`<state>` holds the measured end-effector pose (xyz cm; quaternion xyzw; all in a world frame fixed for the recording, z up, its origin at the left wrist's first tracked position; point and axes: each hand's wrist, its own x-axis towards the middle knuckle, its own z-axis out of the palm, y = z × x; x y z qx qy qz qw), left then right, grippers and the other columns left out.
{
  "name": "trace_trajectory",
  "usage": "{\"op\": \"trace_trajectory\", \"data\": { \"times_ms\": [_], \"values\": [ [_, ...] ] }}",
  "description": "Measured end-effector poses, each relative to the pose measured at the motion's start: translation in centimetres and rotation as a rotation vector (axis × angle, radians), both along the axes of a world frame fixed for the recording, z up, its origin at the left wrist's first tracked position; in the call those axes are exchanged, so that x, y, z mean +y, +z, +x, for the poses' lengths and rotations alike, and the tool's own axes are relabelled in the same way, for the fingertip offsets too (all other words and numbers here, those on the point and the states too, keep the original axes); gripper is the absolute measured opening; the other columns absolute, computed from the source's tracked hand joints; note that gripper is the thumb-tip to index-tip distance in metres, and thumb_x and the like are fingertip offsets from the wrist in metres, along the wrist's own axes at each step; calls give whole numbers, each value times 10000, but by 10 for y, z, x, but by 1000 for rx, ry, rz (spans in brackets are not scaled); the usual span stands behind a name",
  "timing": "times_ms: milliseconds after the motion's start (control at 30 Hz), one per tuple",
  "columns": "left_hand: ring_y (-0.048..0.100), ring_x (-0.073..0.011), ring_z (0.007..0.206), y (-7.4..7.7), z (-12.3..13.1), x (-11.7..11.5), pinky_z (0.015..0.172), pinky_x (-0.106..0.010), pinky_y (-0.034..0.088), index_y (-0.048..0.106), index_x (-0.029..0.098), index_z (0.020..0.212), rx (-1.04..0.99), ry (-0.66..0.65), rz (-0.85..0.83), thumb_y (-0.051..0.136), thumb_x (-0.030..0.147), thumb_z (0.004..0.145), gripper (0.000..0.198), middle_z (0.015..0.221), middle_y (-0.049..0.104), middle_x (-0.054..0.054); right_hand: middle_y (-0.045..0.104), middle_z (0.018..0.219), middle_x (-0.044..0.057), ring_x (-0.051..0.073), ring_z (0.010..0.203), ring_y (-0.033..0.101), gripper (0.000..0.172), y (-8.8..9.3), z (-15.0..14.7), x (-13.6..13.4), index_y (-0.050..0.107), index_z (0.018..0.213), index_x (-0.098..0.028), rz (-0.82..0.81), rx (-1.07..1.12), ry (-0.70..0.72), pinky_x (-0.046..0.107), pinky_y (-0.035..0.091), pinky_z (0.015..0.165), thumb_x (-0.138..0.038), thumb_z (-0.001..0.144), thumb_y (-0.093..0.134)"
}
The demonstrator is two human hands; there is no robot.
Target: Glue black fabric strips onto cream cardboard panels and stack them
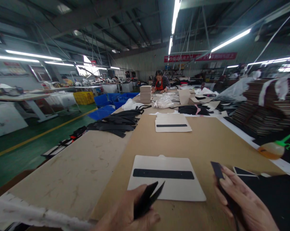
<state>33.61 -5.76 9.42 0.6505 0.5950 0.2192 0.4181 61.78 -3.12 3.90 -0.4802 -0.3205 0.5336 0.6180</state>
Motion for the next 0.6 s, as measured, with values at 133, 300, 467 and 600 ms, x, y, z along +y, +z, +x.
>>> {"op": "trace_trajectory", "data": {
  "times_ms": [133,300,467,600],
  "values": [
    [628,-277,1039,-1,-20,28,931,-405,474,669,230,1115,633,-69,260,467,48,761,446,1114,675,-88,739,909,66,270,813,677,364,-16,17,18,688,993,-249,-37,-652,45,361,544,732,-501,730,694],
    [517,-295,1229,-41,-26,61,1006,-438,471,576,185,1293,1037,-134,326,360,-57,736,644,1406,492,-149,733,1071,103,278,1041,668,328,-48,11,35,682,1007,-220,48,-1236,145,386,493,931,-348,872,412],
    [498,-281,1227,-71,-28,57,1023,-403,477,479,162,1398,1045,-153,339,340,-68,742,709,1388,521,-128,650,1263,168,271,1206,589,455,-68,-1,25,662,1169,-110,133,-1418,166,428,407,1085,-280,901,335],
    [464,-293,1274,-82,-37,32,1057,-430,456,450,174,1423,1044,-159,291,351,-81,707,766,1461,460,-118,654,1285,104,273,1202,600,427,-78,12,-2,673,1183,-184,189,-1384,228,429,465,1052,-345,899,397]
  ]
}}
